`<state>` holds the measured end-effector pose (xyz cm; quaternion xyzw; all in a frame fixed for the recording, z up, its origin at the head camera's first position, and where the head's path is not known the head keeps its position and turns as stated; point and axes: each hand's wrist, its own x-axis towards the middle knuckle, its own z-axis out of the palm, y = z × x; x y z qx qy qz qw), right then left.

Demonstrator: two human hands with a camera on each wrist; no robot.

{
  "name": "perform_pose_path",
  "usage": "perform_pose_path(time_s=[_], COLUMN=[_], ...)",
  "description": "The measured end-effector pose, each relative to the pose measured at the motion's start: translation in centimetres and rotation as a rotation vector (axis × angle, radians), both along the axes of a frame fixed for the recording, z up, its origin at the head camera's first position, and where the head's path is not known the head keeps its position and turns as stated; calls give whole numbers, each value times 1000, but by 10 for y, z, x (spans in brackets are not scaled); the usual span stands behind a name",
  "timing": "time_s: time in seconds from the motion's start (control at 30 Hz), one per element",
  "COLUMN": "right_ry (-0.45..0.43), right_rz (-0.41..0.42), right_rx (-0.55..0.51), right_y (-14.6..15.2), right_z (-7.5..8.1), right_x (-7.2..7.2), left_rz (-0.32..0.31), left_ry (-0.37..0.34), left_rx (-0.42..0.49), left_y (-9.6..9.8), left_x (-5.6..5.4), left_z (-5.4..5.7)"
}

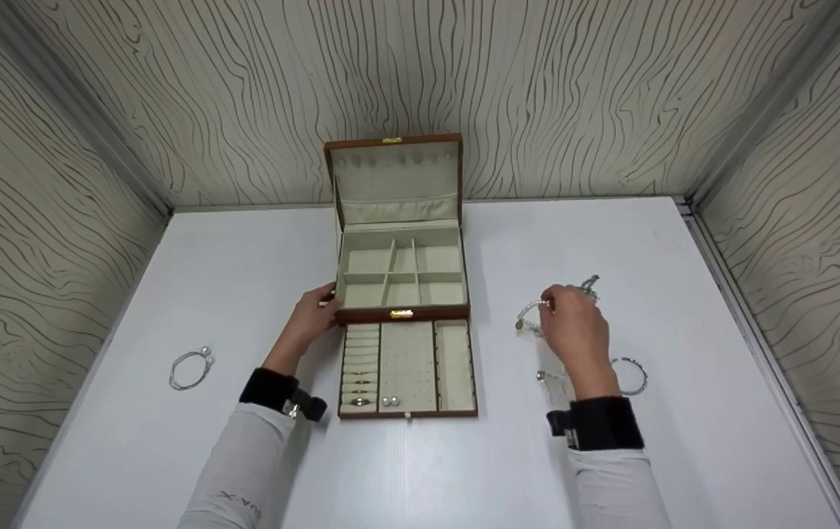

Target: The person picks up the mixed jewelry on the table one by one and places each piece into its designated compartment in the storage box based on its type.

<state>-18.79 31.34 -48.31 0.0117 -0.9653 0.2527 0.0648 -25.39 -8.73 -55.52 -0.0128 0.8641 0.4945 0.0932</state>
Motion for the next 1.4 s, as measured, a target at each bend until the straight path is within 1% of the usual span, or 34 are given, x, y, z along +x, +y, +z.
perform_pose_path(time_s=[0.03, 0.1, 0.33, 0.43, 0.6, 0.73, 0.83, 0.9, 1.03, 1.1, 1.2, 1.33, 1.4], right_ry=[15, 17, -85, -91, -57, -42, -21, -6, 26, 42, 69, 81, 72], right_rz=[6, 21, 86, 112, 100, 108, 121, 122, 121, 120, 112, 115, 122], right_rx=[-4, -20, -68, -67, -73, -99, -122, -153, -254, -291, -314, -342, -354], right_y=[2, 7, 23, 26, 17, -1, -15, -25, -46, -57, -73, -88, -92], right_z=[8, 24, 81, 104, 137, 154, 160, 161, 156, 151, 142, 126, 117], right_x=[-2, -5, -15, -21, -31, -40, -48, -54, -70, -79, -92, -109, -116], left_rz=[-1, 6, 19, 14, 17, 26, 29, 32, 39, 42, 58, 77, 80], left_ry=[0, -8, -30, -21, -20, -26, -20, -13, -15, -14, -15, -29, -34], left_rx=[0, 3, 7, -1, -3, 10, 30, 40, 53, 55, 61, 58, 55], left_y=[0, 0, 1, 1, 0, -1, -1, -1, -2, -3, -3, -2, -1], left_x=[0, 0, 0, 0, 0, 0, -1, -1, -1, -1, 1, 3, 4], left_z=[0, -1, -1, -1, 1, 0, -3, -4, -5, -5, -5, -5, -4])
